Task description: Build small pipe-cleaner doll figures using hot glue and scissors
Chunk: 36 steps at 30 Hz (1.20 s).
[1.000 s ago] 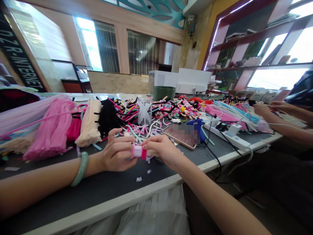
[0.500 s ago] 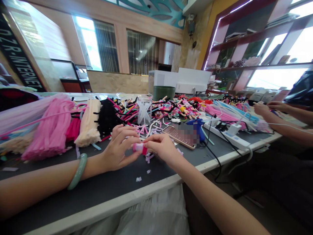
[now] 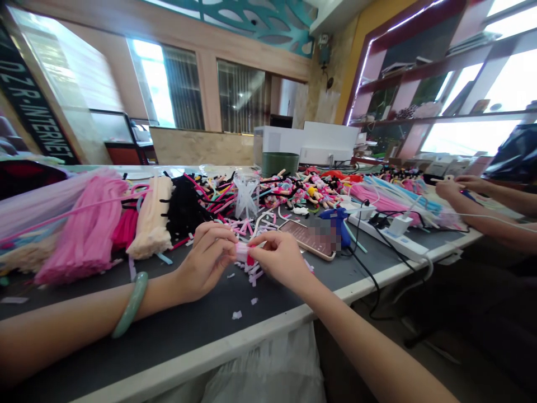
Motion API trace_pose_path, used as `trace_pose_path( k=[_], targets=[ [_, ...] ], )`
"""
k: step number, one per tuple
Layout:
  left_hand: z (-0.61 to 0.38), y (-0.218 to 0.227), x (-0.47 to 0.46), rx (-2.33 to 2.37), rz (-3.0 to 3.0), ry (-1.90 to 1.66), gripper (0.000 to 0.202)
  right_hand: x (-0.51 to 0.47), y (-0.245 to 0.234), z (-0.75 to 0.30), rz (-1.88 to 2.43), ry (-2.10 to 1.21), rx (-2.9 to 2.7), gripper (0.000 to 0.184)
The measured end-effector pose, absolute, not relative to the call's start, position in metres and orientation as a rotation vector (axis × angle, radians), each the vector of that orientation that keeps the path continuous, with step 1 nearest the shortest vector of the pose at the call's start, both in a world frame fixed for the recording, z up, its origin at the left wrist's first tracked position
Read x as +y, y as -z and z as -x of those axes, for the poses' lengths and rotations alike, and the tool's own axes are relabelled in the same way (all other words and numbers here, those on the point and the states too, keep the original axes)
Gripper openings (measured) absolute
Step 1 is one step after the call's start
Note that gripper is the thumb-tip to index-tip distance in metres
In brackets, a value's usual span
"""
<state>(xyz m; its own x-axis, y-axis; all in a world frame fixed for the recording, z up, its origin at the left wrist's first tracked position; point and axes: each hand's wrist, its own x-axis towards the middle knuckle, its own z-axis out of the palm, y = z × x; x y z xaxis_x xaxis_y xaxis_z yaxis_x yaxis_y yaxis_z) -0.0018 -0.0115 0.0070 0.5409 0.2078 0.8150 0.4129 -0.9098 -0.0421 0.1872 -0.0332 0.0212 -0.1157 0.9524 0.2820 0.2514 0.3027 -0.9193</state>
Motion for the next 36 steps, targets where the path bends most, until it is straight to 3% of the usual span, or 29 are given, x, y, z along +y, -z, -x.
trace_pose_path(
  k=[15, 19, 22, 24, 29, 32, 36],
  targets=[
    [0.006, -0.009, -0.001, -0.857, 2.558, 1.675, 0.02, -0.02, -0.032, -0.213, 1.002, -1.131, -1.252, 0.009],
    [0.005, -0.006, 0.002, -0.926, 2.497, 1.662, 0.005, -0.02, -0.034, -0.213, 0.945, -1.221, -1.18, 0.008],
    [0.004, -0.003, 0.004, -0.96, 2.469, 1.65, 0.027, -0.02, -0.036, -0.213, 0.919, -1.306, -1.128, 0.009],
    [0.004, -0.002, 0.004, -0.974, 2.477, 1.643, 0.03, -0.021, -0.038, -0.213, 0.913, -1.363, -1.1, 0.01],
    [0.001, -0.006, 0.001, -1.013, 2.581, 1.627, 0.007, -0.022, -0.037, -0.214, 0.892, -1.452, -1.062, 0.012],
    [-0.001, -0.007, -0.003, -0.981, 2.681, 1.594, 0.013, -0.022, -0.033, -0.213, 0.881, -1.49, -1.058, 0.013],
    [-0.001, -0.008, -0.008, -0.919, 2.653, 1.617, 0.005, -0.026, -0.029, -0.206, 0.867, -1.498, -1.081, 0.012]
  ],
)
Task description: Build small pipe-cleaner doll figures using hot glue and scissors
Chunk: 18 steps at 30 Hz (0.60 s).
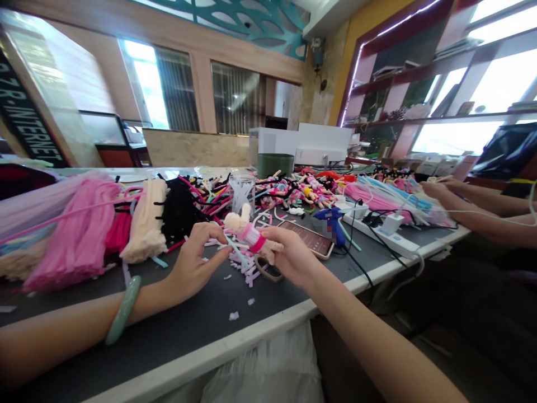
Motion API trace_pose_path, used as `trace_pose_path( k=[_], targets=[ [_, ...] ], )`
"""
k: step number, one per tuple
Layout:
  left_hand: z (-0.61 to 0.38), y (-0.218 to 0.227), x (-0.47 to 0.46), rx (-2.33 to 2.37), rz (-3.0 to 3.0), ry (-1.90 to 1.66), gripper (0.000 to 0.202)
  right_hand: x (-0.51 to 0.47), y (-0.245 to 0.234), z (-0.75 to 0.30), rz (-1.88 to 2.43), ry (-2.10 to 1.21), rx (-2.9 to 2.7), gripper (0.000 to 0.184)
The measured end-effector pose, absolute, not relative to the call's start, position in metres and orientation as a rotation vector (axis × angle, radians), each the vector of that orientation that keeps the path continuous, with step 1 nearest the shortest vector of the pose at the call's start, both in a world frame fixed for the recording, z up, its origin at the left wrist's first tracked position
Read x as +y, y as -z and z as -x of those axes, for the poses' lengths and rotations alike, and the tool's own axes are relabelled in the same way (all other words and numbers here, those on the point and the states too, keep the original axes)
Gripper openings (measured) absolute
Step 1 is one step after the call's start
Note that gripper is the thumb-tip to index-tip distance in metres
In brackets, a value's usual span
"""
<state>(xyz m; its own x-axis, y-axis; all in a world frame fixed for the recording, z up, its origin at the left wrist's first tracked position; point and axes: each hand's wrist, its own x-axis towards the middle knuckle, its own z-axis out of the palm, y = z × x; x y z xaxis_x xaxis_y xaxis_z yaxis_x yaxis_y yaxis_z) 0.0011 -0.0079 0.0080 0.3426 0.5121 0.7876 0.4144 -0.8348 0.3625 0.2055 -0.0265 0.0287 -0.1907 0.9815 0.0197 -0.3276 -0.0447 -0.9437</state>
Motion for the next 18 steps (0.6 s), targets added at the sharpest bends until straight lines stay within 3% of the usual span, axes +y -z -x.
trace_pose_path(
  k=[13, 18],
  targets=[
    [-0.0032, -0.01, -0.0103, 0.831, -2.53, -1.647, 0.015, -0.0359, -0.0297, -0.1983, 0.904, -1.281, -1.183, 0.012],
    [-0.0015, -0.0065, -0.0074, 0.962, -2.451, -1.601, 0.02, -0.0379, -0.0289, -0.2011, 1.032, -0.839, -1.437, 0.013]
  ],
)
